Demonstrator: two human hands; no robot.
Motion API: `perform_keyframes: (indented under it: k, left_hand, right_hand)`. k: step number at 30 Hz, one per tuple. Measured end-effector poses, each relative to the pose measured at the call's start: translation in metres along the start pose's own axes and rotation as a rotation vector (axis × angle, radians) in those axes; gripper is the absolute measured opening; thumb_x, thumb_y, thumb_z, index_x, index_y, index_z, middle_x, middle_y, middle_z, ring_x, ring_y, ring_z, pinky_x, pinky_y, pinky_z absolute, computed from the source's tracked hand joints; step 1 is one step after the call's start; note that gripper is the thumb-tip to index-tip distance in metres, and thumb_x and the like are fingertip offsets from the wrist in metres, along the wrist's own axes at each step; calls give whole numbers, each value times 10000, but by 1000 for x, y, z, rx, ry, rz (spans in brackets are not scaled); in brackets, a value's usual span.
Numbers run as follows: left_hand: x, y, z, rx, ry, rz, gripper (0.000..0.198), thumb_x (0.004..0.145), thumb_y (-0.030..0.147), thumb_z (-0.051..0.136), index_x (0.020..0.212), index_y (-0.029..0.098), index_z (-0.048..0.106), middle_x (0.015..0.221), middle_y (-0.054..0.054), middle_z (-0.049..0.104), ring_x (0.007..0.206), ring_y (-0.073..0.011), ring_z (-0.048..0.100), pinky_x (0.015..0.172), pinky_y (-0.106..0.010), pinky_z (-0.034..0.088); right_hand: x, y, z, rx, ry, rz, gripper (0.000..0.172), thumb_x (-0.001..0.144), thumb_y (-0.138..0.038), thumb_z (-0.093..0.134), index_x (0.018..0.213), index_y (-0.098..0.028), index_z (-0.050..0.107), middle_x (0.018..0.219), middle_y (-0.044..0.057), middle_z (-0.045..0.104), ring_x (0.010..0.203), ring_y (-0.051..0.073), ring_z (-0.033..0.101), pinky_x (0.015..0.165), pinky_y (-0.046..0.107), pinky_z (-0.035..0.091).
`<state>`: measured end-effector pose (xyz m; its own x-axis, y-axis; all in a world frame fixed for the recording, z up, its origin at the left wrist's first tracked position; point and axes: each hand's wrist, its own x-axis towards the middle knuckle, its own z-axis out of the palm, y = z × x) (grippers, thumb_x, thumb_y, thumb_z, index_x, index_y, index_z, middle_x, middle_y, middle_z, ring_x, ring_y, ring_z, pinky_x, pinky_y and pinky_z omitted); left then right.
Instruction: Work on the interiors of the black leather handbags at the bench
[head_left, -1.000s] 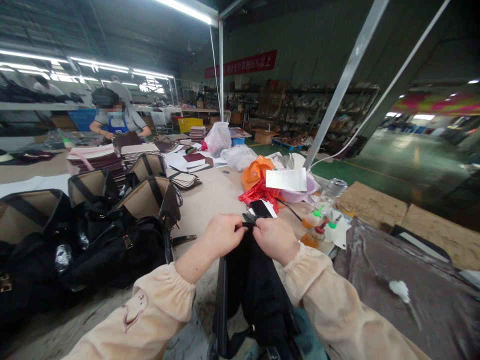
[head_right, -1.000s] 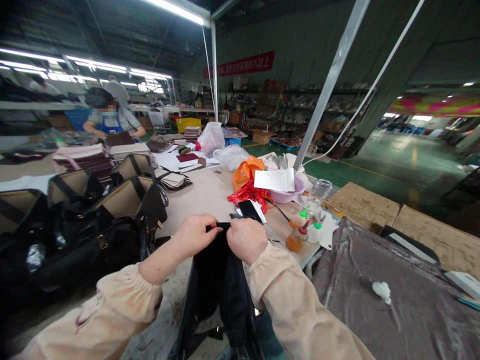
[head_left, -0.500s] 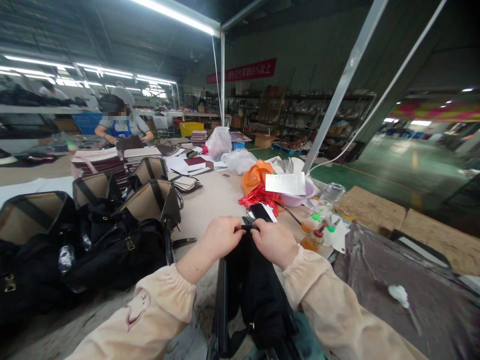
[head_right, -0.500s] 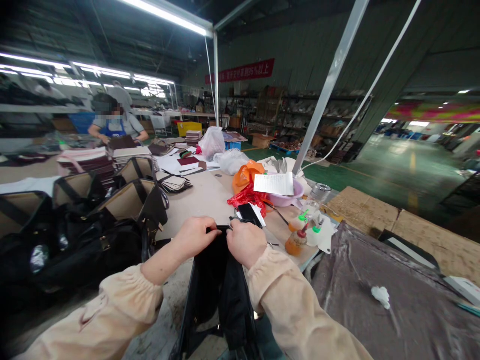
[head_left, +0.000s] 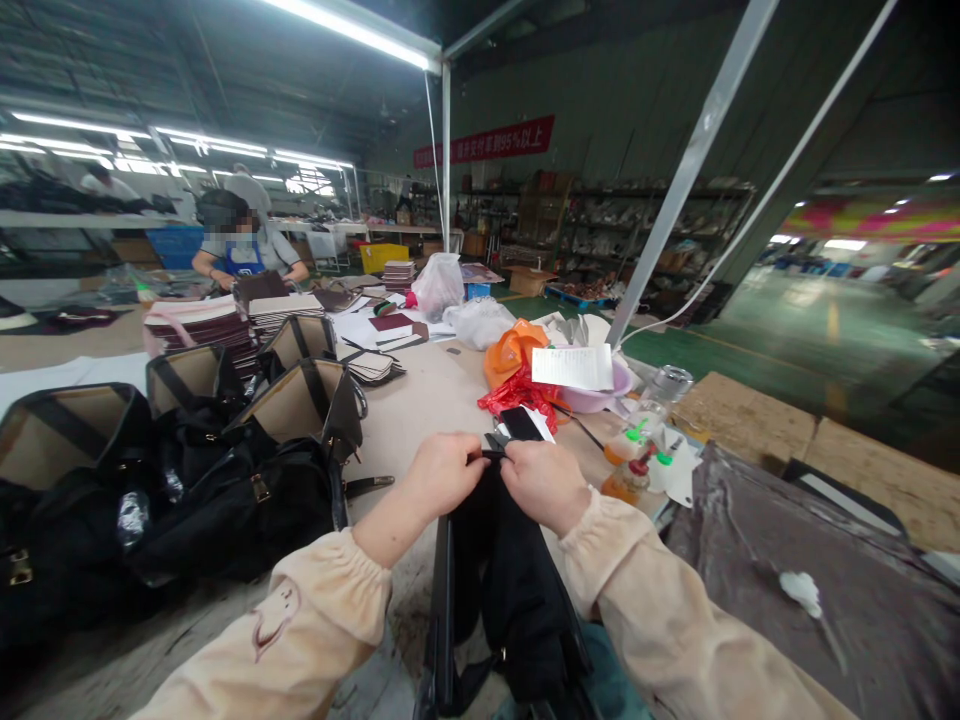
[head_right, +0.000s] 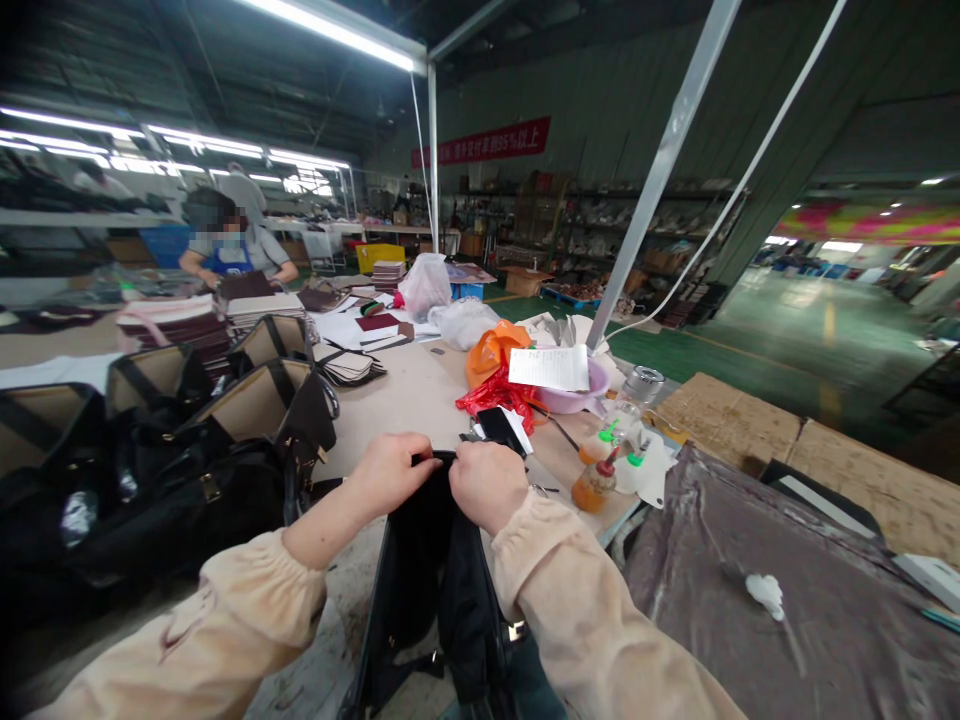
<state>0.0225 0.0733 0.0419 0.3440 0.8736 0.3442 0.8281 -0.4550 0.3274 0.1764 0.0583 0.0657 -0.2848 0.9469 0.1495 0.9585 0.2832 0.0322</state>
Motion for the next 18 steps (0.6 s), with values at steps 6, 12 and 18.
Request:
perform_keyframes:
  k: [6,12,18]
  left_hand:
    - [2,0,-2,-117,-19,64,117,766,249,550,682,188,605,664,12,610,634,-113,540,581,-212,365]
    - [0,-4,-4,-187,-36,107,137,768,240,554,653,172,585,663,12,593,640,-105,530,601,-202,383]
    - [0,-3,-1,-134,-35,99,111,768,257,547,711,182,606,719,-1,624,683,-123,557,639,-222,407]
  right_hand:
    - [-3,1,2,18,-21,25,271,858,-290,357,799,-192,602,799,68,666,761,212,623,617,278,409]
    - [-7,0,1,34,-39,34,257,873,-312,341,907,-214,576,801,60,658,753,204,619,607,275,395]
    - [-7,6,-3,51,-79,-17,239,876,-324,362,930,-240,580,825,42,658,782,190,612,626,264,388]
